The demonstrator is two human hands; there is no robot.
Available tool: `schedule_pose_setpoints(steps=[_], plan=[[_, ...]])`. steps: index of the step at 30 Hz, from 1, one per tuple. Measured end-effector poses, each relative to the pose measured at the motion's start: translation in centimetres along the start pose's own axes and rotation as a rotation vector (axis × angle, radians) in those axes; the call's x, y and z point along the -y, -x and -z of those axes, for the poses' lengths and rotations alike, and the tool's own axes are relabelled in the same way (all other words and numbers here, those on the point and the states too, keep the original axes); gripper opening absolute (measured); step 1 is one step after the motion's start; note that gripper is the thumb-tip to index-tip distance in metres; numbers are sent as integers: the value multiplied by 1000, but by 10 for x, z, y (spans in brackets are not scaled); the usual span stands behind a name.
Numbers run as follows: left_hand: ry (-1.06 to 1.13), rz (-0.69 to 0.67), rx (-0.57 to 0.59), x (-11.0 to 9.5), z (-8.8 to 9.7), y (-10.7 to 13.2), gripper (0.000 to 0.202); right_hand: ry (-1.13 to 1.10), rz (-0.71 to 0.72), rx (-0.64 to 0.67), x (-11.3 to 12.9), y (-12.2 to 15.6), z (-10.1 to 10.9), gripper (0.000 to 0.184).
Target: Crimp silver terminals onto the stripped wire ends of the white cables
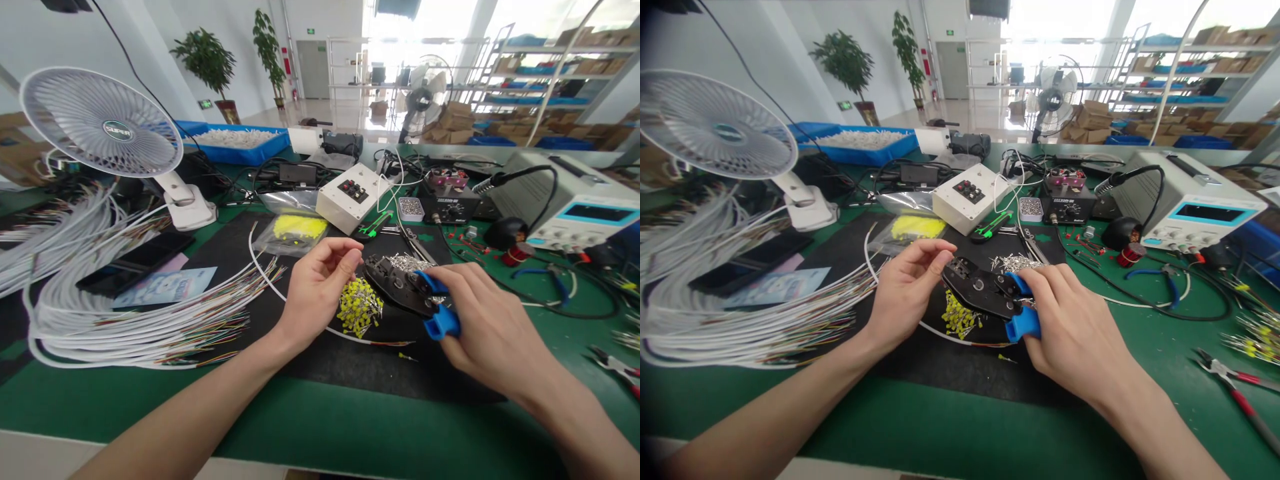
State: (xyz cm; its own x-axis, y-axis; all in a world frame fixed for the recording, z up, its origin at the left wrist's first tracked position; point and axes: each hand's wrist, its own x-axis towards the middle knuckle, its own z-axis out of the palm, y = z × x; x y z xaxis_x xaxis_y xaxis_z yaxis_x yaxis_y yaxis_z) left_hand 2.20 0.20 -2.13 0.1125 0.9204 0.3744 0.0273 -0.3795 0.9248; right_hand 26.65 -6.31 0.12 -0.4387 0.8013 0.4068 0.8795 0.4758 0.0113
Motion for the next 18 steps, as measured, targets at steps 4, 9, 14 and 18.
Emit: schedule_pose_setpoints(steps=[4, 9, 14, 18], plan=[[-288, -116, 222, -5, 3, 4, 20, -101, -82, -31, -5, 1, -4, 62], [-782, -500, 787, -7, -6, 17, 26, -286, -203, -103, -8, 3, -13, 58], [-986, -537, 922, 0, -14, 29, 23, -388, -300, -172, -4, 1, -16, 48], [-861, -477, 865, 1, -12, 27, 24, -550, -431, -229, 0, -3, -16, 43]])
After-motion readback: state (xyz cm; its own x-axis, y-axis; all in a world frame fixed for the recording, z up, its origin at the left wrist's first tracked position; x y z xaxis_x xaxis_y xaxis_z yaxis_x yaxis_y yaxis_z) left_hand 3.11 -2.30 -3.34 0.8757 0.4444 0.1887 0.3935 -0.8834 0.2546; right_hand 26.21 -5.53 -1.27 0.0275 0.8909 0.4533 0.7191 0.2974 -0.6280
